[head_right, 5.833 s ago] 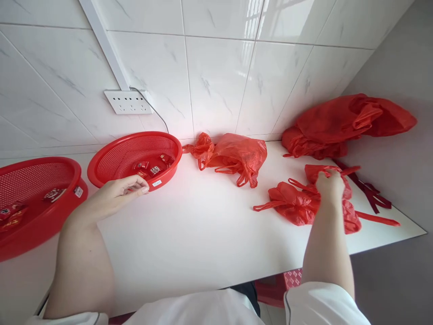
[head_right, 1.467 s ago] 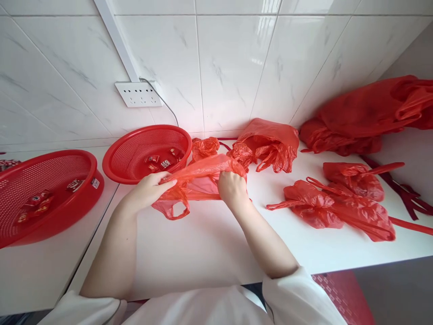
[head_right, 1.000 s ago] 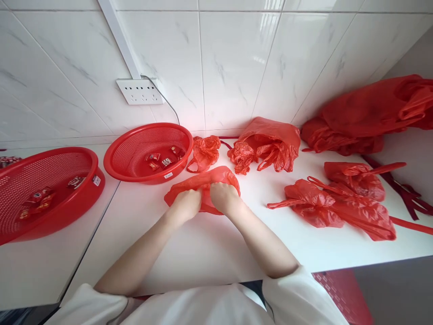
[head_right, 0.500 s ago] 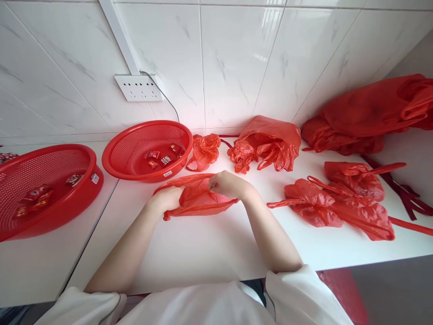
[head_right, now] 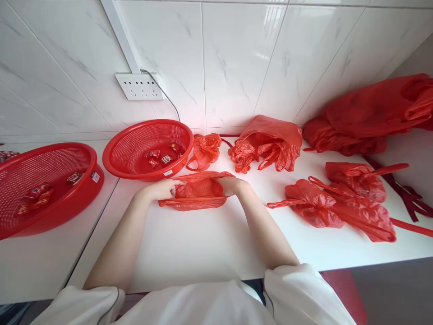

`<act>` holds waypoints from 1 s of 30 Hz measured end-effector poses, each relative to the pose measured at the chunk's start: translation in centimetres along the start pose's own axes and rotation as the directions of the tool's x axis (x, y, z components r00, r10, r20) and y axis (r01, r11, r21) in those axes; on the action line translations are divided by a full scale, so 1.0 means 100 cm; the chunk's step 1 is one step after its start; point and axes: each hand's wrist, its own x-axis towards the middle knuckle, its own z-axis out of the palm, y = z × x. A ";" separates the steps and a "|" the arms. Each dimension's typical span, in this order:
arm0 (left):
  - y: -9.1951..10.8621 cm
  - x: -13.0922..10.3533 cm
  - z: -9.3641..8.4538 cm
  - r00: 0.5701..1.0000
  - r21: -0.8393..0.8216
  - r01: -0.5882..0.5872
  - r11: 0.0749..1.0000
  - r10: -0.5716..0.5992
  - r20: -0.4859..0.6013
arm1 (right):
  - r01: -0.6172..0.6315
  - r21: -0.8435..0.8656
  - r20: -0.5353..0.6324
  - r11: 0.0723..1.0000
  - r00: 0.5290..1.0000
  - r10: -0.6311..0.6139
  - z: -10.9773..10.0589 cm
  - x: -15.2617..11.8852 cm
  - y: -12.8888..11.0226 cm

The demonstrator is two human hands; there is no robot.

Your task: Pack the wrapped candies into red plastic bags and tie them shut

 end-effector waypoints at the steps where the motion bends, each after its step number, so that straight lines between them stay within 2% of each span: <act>1: -0.002 0.000 -0.004 1.000 -0.012 0.014 1.000 -0.014 0.012 | 0.034 0.010 0.080 0.999 0.996 -0.035 0.000 0.000 -0.001; 3: -0.003 -0.001 -0.009 0.998 -0.043 0.040 0.998 -0.039 0.042 | 0.109 0.024 0.271 0.994 0.956 -0.112 0.002 0.003 -0.003; 4: -0.003 -0.002 -0.010 0.998 -0.067 0.047 0.997 -0.044 0.047 | 0.126 0.023 0.315 0.992 0.941 -0.126 0.002 0.004 -0.004; 6: 0.002 -0.004 -0.011 1.000 -0.165 0.022 0.986 -0.022 0.001 | 0.146 0.015 0.358 0.989 0.923 -0.141 0.000 0.006 -0.007; 8: 0.008 -0.007 -0.009 0.998 -0.360 -0.039 0.932 0.021 -0.055 | 0.163 0.014 0.363 0.986 0.918 -0.157 -0.005 0.005 -0.012; 9: 0.012 -0.009 -0.007 0.998 -0.485 -0.053 0.873 0.034 -0.048 | 0.168 0.016 0.351 0.986 0.922 -0.163 -0.008 0.003 -0.014; 11: 0.015 -0.014 -0.001 0.998 -0.713 0.009 0.701 0.034 0.046 | 0.165 0.026 0.319 0.986 0.933 -0.165 -0.016 -0.002 -0.021; 13: 0.014 -0.018 0.005 0.996 -0.847 0.083 0.526 -0.022 0.084 | 0.159 0.051 0.304 0.986 0.938 -0.167 -0.023 -0.007 -0.027; 14: 0.011 -0.020 0.007 0.996 -0.884 0.083 0.460 -0.069 0.058 | 0.153 0.064 0.304 0.986 0.938 -0.165 -0.025 -0.009 -0.029; 16: 0.005 -0.024 0.011 0.986 -0.922 0.036 0.385 -0.165 -0.030 | 0.135 0.072 0.312 0.988 0.938 -0.151 -0.027 -0.011 -0.034; 18: -0.001 -0.028 0.011 0.967 -0.935 -0.011 0.355 -0.234 -0.100 | 0.113 0.059 0.319 0.992 0.939 -0.126 -0.027 -0.012 -0.036; 20: -0.004 -0.029 0.009 0.960 -0.951 -0.050 0.306 -0.247 -0.130 | 0.098 0.041 0.332 0.994 0.937 -0.105 -0.024 -0.013 -0.038; 23: -0.009 -0.029 0.006 0.953 -0.958 -0.194 0.213 -0.191 -0.235 | 0.081 -0.029 0.383 0.996 0.922 -0.064 -0.019 -0.014 -0.039; 26: -0.016 -0.027 0.008 0.906 -0.913 -0.336 0.232 -0.185 -0.381 | 0.083 -0.105 0.426 0.991 0.904 -0.031 -0.016 -0.017 -0.040; 30: -0.024 -0.027 0.018 0.877 -0.879 -0.369 0.303 -0.201 -0.437 | 0.109 -0.048 0.387 0.993 0.918 -0.082 -0.025 -0.019 -0.049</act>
